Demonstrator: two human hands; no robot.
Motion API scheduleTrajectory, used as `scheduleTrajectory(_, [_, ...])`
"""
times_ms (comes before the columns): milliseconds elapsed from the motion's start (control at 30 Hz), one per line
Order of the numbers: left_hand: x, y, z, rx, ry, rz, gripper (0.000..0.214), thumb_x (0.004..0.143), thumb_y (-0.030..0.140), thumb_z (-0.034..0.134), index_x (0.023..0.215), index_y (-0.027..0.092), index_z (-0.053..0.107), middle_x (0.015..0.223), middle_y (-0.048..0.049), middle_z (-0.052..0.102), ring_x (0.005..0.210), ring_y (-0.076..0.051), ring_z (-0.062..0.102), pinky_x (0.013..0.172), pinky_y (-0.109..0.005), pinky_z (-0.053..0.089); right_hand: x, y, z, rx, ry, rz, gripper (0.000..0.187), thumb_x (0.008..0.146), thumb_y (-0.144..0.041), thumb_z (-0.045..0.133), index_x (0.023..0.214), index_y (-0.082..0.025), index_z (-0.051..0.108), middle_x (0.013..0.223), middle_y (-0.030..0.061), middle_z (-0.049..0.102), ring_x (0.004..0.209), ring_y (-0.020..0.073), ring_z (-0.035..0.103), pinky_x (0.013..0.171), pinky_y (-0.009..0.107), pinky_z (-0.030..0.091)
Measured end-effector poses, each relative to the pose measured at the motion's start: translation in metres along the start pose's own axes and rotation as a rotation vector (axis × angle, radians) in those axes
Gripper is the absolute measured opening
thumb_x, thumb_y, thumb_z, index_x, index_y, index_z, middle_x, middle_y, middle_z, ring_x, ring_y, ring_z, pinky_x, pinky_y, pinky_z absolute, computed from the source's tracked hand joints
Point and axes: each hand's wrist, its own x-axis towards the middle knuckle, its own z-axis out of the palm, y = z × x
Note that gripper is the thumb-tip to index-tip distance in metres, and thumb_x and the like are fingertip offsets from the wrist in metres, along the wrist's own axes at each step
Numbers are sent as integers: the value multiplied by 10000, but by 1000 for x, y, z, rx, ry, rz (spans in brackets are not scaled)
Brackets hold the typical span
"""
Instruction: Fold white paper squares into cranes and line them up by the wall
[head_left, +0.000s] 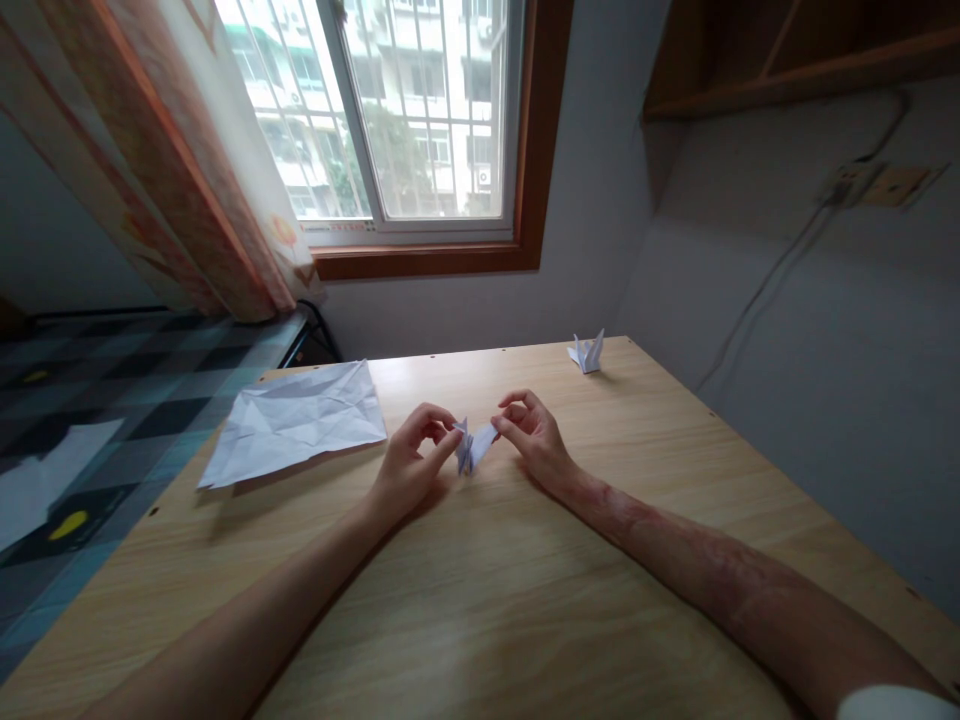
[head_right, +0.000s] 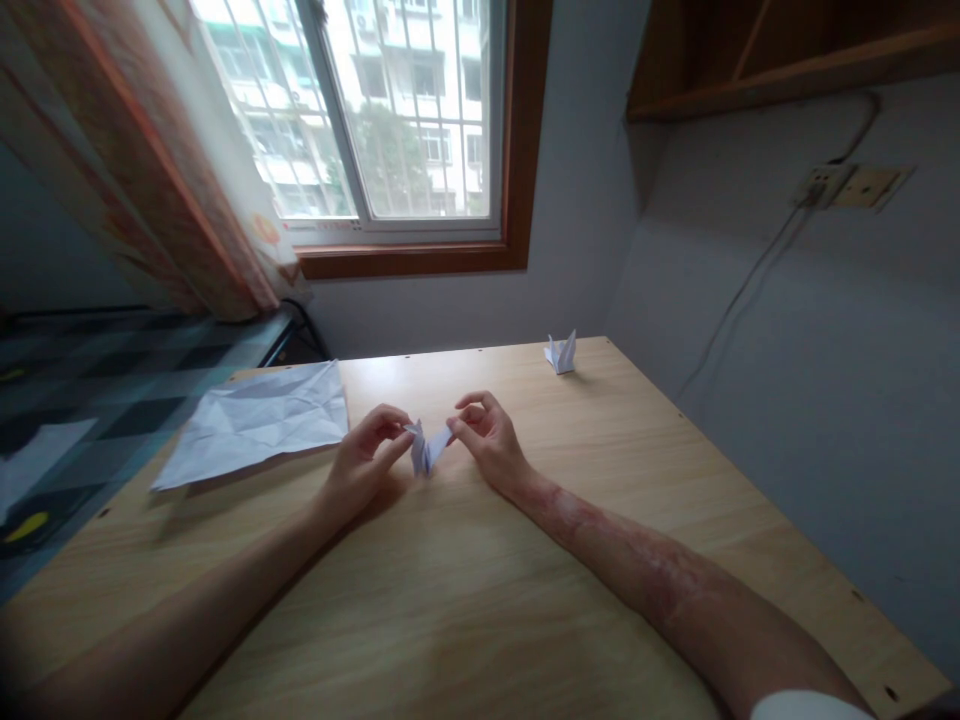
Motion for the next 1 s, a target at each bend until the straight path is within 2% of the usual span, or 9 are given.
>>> scheduleTrajectory(100, [-3,-1,1,-42,-82,-122,332,1020,509,696,923,192,679,778,-10,663,731,-174,632,709,-296,488,-3,1,2,-9,-13,-24,359,888,-423,867,1064,-257,603,763,-53,703,754,174,719,785,344,579])
scheduleTrajectory(167, [-4,-2,2,-10,-89,-163,333,986,517,746,950,196,665,740,8,656,711,-171,630,688,-284,468,-5,1,3,-32,-21,-39,345,901,-419,857,1068,-261,599,774,-49,711,764,178,722,803,351,580])
scheduleTrajectory(233, [-4,-3,2,28,-78,-165,329,954,500,794,977,200,660,746,12,664,715,-171,632,684,-277,458,-6,1,4,-55,-21,-54,337,911,-417,847,1071,-265,593,784,-45,717,772,182,726,817,358,578])
scheduleTrajectory(433, [-1,-4,0,-68,-102,-121,326,1007,511,714,964,188,718,893,-43,709,821,-199,654,765,-307,509,-6,3,2,-133,4,-64,304,926,-391,806,1095,-264,588,804,-43,690,801,187,714,824,351,562])
scheduleTrajectory(533, [2,-3,-1,-117,-118,-136,319,997,497,716,938,184,734,890,-44,712,841,-206,652,796,-311,517,-6,5,1,-273,4,-37,295,900,-358,798,1101,-248,613,832,-37,683,770,173,674,748,312,520])
scheduleTrajectory(700, [5,-1,-3,-132,-120,-166,295,992,443,674,877,183,750,871,-53,733,875,-222,653,855,-321,513,-5,6,-2,-469,-87,57,190,886,-342,769,1017,-223,698,792,-34,659,652,151,562,614,283,418])
scheduleTrajectory(867, [4,-3,-4,-133,-83,-195,289,977,437,663,863,186,749,862,-55,731,882,-237,654,867,-327,518,-2,5,-3,-403,-57,54,141,882,-346,769,934,-223,723,828,-9,698,714,174,598,659,298,455])
scheduleTrajectory(1000, [5,-10,-5,-153,-57,-204,233,946,392,676,870,185,751,870,-50,733,885,-228,656,872,-322,523,0,6,-3,-340,-32,45,166,876,-366,791,934,-222,730,948,25,753,895,216,684,782,319,523])
